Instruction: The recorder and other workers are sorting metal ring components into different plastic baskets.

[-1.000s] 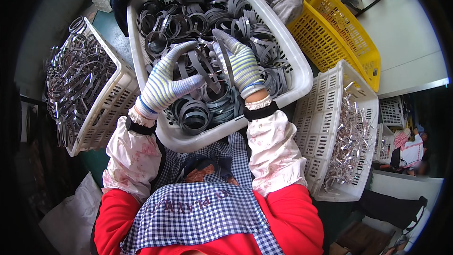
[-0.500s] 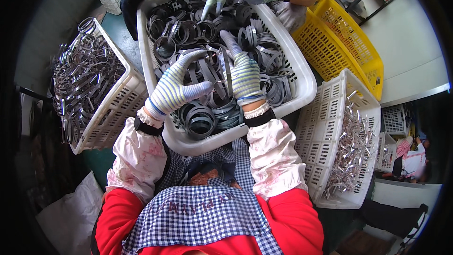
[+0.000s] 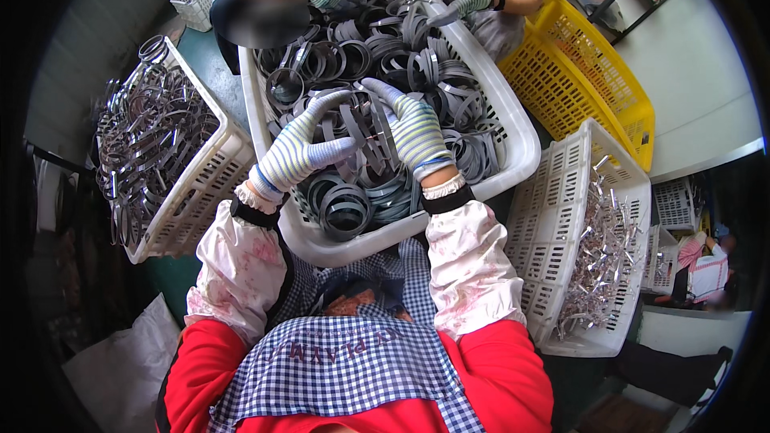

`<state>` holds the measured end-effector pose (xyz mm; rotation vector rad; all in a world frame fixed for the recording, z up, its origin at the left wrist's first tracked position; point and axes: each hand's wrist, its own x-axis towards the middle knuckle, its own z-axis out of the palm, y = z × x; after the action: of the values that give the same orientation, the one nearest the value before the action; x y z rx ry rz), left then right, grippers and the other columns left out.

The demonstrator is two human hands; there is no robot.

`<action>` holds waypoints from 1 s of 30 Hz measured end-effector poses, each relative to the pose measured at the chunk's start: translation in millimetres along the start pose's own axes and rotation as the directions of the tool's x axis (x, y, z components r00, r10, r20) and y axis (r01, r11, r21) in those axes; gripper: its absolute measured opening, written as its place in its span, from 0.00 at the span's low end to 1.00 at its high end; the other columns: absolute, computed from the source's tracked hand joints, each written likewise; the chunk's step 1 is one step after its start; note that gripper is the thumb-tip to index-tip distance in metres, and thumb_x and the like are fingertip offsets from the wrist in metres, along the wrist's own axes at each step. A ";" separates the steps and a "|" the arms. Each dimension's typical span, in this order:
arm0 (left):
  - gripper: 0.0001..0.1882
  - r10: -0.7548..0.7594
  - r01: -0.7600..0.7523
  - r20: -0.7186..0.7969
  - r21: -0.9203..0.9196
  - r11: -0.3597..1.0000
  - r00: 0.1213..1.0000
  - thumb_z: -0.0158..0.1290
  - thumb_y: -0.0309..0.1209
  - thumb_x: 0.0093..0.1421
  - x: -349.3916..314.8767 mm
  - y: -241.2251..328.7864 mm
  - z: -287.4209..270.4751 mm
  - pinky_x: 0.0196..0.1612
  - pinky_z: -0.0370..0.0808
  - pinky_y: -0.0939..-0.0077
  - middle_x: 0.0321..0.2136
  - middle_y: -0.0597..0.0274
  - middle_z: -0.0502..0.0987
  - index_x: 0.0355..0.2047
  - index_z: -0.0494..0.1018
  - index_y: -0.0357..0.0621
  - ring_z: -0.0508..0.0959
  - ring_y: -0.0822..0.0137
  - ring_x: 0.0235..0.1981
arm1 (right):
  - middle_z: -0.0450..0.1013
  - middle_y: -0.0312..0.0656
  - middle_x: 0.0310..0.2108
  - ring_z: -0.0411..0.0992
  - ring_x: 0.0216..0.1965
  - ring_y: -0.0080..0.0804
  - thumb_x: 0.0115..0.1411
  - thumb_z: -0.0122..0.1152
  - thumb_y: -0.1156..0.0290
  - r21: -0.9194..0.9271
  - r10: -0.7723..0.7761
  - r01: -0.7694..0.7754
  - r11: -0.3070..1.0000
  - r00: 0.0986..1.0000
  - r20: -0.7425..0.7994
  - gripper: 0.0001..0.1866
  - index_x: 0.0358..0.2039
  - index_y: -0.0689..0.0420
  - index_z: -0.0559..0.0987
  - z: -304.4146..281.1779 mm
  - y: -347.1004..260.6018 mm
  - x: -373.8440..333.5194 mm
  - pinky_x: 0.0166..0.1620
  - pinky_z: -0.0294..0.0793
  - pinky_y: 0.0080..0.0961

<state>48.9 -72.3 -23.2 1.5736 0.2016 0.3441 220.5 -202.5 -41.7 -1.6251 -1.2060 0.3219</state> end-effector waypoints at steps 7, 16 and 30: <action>0.50 -0.040 0.037 -0.058 -0.055 0.998 0.997 0.68 0.45 0.53 1.6 2.4 -12.0 0.53 0.72 0.75 0.57 0.54 0.70 0.70 0.56 0.42 0.70 0.66 0.57 | 0.77 0.47 0.49 0.76 0.40 0.24 0.74 0.48 0.59 0.188 0.182 -0.140 0.972 0.956 -0.232 0.24 0.66 0.55 0.67 -21.3 8.7 1.9 0.45 0.76 0.21; 0.37 -0.137 0.069 -0.108 -0.485 0.872 0.985 0.58 0.49 0.63 6.5 -4.6 -29.2 0.24 0.76 0.79 0.44 0.57 0.80 0.65 0.61 0.44 0.83 0.67 0.32 | 0.75 0.41 0.52 0.74 0.51 0.23 0.63 0.64 0.53 0.626 0.012 -0.080 0.776 0.994 0.111 0.27 0.55 0.60 0.76 -24.3 -7.5 -7.1 0.55 0.73 0.23; 0.32 -0.167 0.059 -0.147 -0.554 0.830 0.975 0.55 0.56 0.63 0.8 3.4 -24.1 0.23 0.75 0.74 0.46 0.56 0.80 0.57 0.70 0.44 0.82 0.64 0.34 | 0.64 0.49 0.66 0.66 0.63 0.34 0.54 0.74 0.55 0.528 -0.033 -0.061 0.847 0.986 0.166 0.31 0.55 0.55 0.78 -24.9 -8.3 -11.0 0.63 0.67 0.32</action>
<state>41.2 -49.5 -19.6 0.9526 0.3136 0.4162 228.4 -226.1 -27.9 -1.1343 -1.1021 0.7489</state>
